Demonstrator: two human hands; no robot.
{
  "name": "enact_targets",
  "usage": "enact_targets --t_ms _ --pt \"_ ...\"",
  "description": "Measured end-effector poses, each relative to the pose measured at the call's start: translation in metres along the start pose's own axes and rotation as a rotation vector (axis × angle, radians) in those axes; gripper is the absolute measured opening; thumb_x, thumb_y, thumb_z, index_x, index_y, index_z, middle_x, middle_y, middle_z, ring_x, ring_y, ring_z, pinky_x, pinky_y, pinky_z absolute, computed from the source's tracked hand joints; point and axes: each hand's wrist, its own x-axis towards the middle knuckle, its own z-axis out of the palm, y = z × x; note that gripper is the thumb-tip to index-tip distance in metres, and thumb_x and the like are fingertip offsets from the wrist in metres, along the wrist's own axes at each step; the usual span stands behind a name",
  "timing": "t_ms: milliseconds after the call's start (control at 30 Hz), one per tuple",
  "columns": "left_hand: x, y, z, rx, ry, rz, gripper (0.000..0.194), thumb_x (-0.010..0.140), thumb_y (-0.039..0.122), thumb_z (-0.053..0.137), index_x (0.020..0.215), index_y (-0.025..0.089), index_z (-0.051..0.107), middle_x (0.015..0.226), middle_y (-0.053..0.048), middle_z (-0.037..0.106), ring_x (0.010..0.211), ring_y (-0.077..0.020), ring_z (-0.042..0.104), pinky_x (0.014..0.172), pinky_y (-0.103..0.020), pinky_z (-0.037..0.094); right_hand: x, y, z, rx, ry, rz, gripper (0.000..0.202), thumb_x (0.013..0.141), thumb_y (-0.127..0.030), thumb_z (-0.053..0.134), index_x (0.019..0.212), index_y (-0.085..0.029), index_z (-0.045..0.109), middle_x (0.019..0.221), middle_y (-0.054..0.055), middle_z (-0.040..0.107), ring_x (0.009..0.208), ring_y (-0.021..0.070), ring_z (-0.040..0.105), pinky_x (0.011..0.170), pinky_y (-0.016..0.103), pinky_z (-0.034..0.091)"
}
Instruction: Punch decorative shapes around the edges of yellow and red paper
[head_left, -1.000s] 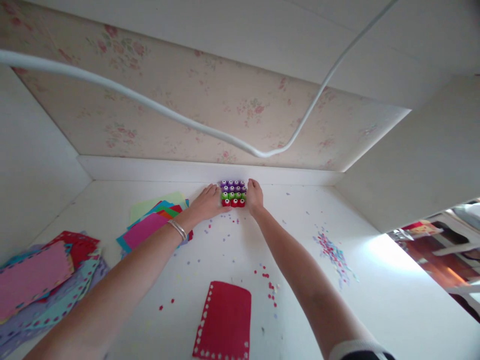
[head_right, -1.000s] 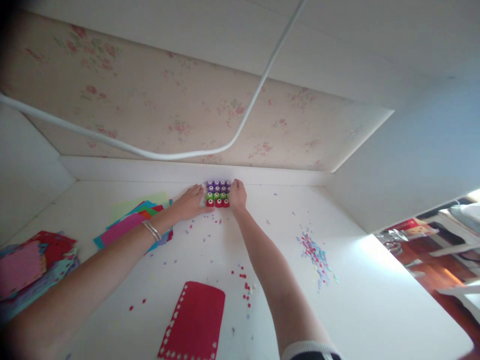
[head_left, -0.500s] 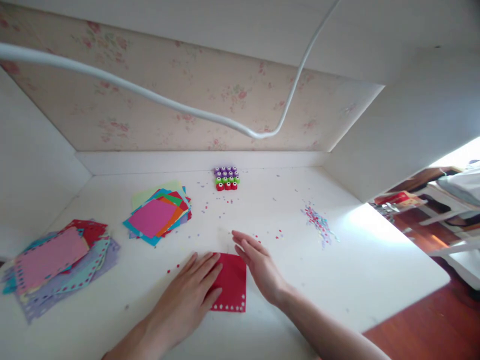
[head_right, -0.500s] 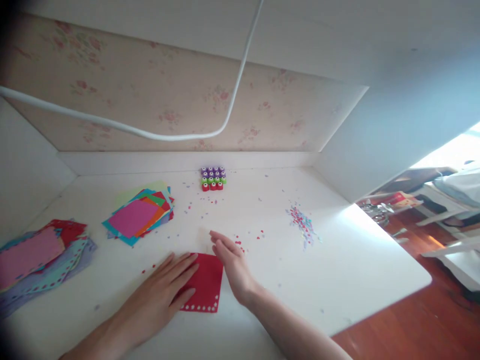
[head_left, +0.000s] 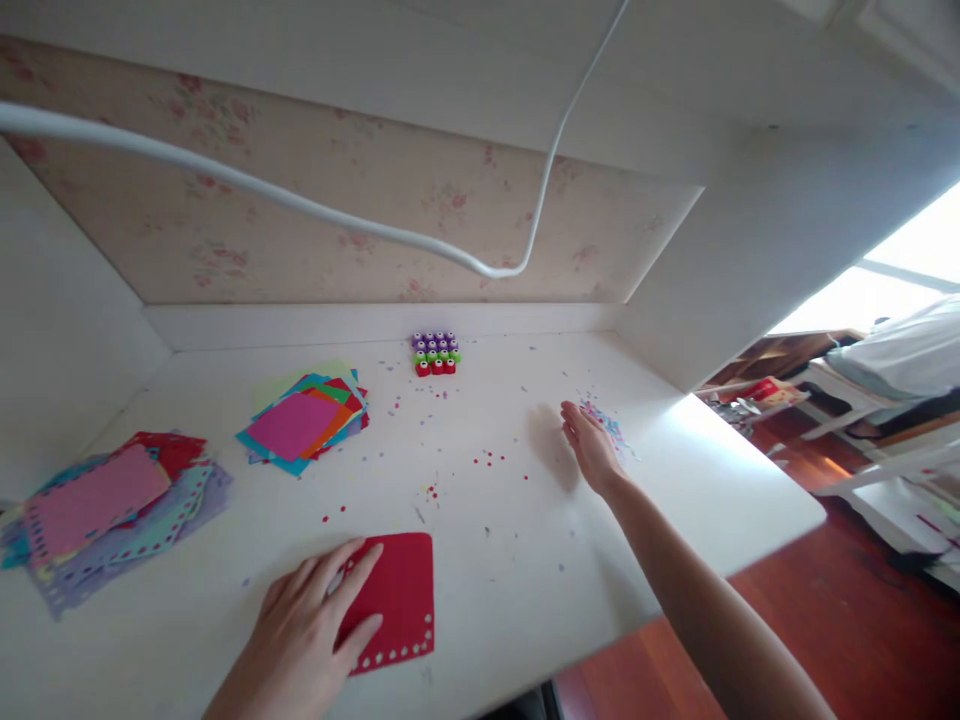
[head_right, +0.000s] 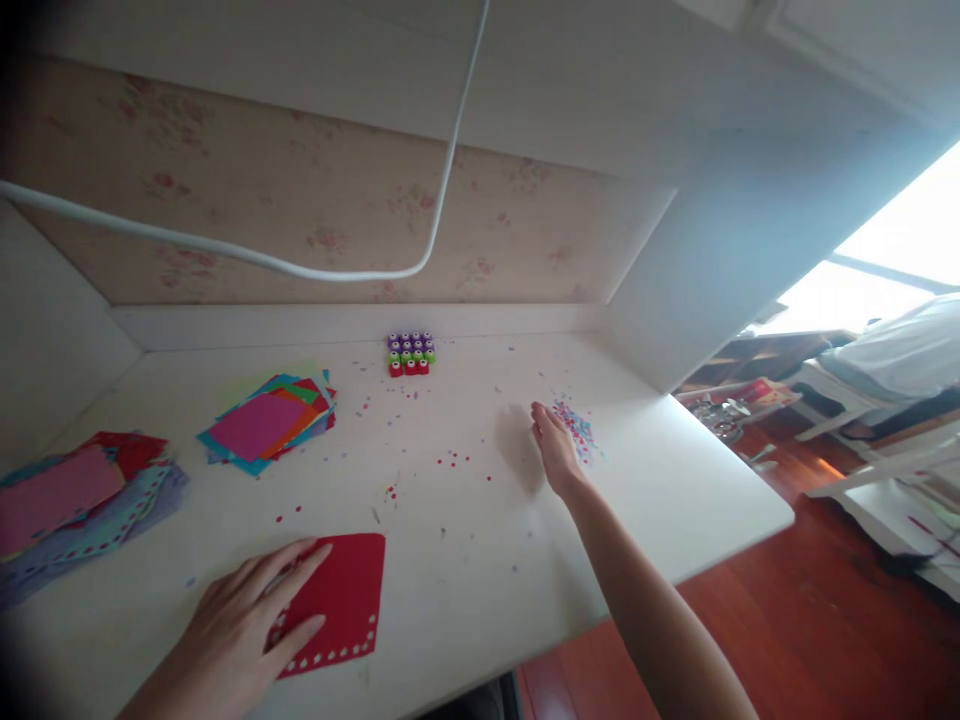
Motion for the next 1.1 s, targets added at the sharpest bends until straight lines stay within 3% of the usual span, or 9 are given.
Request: enact_targets --t_ms 100,233,300,400,533,633,733,833,1100 --pt "-0.001 -0.004 0.003 -0.070 -0.056 -0.047 0.053 0.081 0.033 0.060 0.133 0.034 0.055 0.131 -0.004 0.061 0.112 -0.0288 0.060 0.092 -0.043 0.052 -0.057 -0.010 0.009 0.046 -0.126 -0.049 0.028 0.087 -0.046 0.059 0.106 -0.029 0.069 0.137 0.004 0.056 0.130 0.0230 0.048 0.114 0.040 0.034" --pt "0.007 -0.002 -0.004 -0.171 -0.230 -0.107 0.057 0.082 0.027 0.058 0.138 0.032 0.051 0.139 -0.003 0.054 0.120 -0.0275 0.053 0.101 -0.041 0.046 -0.154 -0.008 0.022 0.085 -0.794 0.190 0.041 0.096 -0.049 0.048 0.127 -0.024 0.062 0.143 0.008 0.050 0.133 0.0245 0.044 0.114 0.045 0.032" --pt "0.015 0.000 -0.010 -0.218 -0.300 -0.115 0.061 0.080 0.022 0.058 0.140 0.034 0.048 0.138 -0.001 0.053 0.120 -0.0258 0.052 0.103 -0.039 0.044 -0.179 0.000 0.023 0.007 -0.879 0.318 0.042 0.096 -0.050 0.048 0.125 -0.024 0.064 0.143 0.009 0.051 0.132 0.0258 0.046 0.114 0.046 0.030" --pt "0.027 0.003 -0.020 -0.287 -0.368 -0.113 0.066 0.077 0.018 0.060 0.139 0.037 0.047 0.131 -0.001 0.055 0.118 -0.0246 0.051 0.104 -0.038 0.043 -0.170 0.012 0.014 -0.051 -0.777 0.320 0.045 0.093 -0.054 0.051 0.124 -0.024 0.064 0.141 0.009 0.053 0.131 0.0261 0.047 0.115 0.047 0.027" --pt "0.034 0.005 -0.028 -0.369 -0.445 -0.111 0.048 0.076 0.016 0.058 0.119 0.035 0.062 0.117 -0.001 0.058 0.113 -0.0234 0.052 0.100 -0.036 0.045 -0.101 0.016 -0.009 0.013 -0.444 0.178 0.047 0.082 -0.057 0.064 0.113 -0.023 0.070 0.135 0.009 0.058 0.130 0.0260 0.048 0.114 0.044 0.030" --pt "0.031 0.006 -0.027 -0.393 -0.389 -0.141 0.035 0.073 0.013 0.059 0.103 0.030 0.066 0.115 -0.002 0.059 0.113 -0.0246 0.053 0.100 -0.038 0.045 -0.044 0.012 -0.026 0.032 -0.105 0.045 0.041 0.071 -0.057 0.073 0.095 -0.022 0.074 0.122 0.009 0.066 0.121 0.0267 0.056 0.108 0.042 0.040" --pt "0.020 0.005 -0.020 -0.453 -0.309 -0.183 0.035 0.075 0.013 0.058 0.106 0.028 0.064 0.116 -0.003 0.063 0.112 -0.0252 0.056 0.099 -0.038 0.046 -0.013 0.009 -0.028 0.008 0.041 -0.013 0.038 0.068 -0.055 0.074 0.090 -0.024 0.073 0.122 0.007 0.066 0.123 0.0271 0.053 0.111 0.043 0.037" --pt "0.005 0.007 -0.012 -0.589 -0.288 -0.221 0.046 0.085 0.021 0.055 0.129 0.034 0.052 0.128 0.000 0.061 0.116 -0.0224 0.058 0.101 -0.034 0.047 -0.023 0.010 0.000 -0.030 -0.015 -0.063 0.038 0.074 -0.054 0.070 0.096 -0.024 0.073 0.123 0.006 0.065 0.123 0.0259 0.053 0.112 0.044 0.034" --pt "-0.007 0.042 -0.057 -0.905 -0.522 -0.433 0.065 0.077 0.033 0.070 0.138 0.032 0.047 0.116 -0.005 0.067 0.103 -0.0239 0.064 0.095 -0.035 0.050 -0.146 0.001 0.164 0.092 -0.840 0.121 0.042 0.088 -0.055 0.058 0.112 -0.023 0.071 0.123 0.007 0.065 0.115 0.0236 0.058 0.102 0.042 0.043"
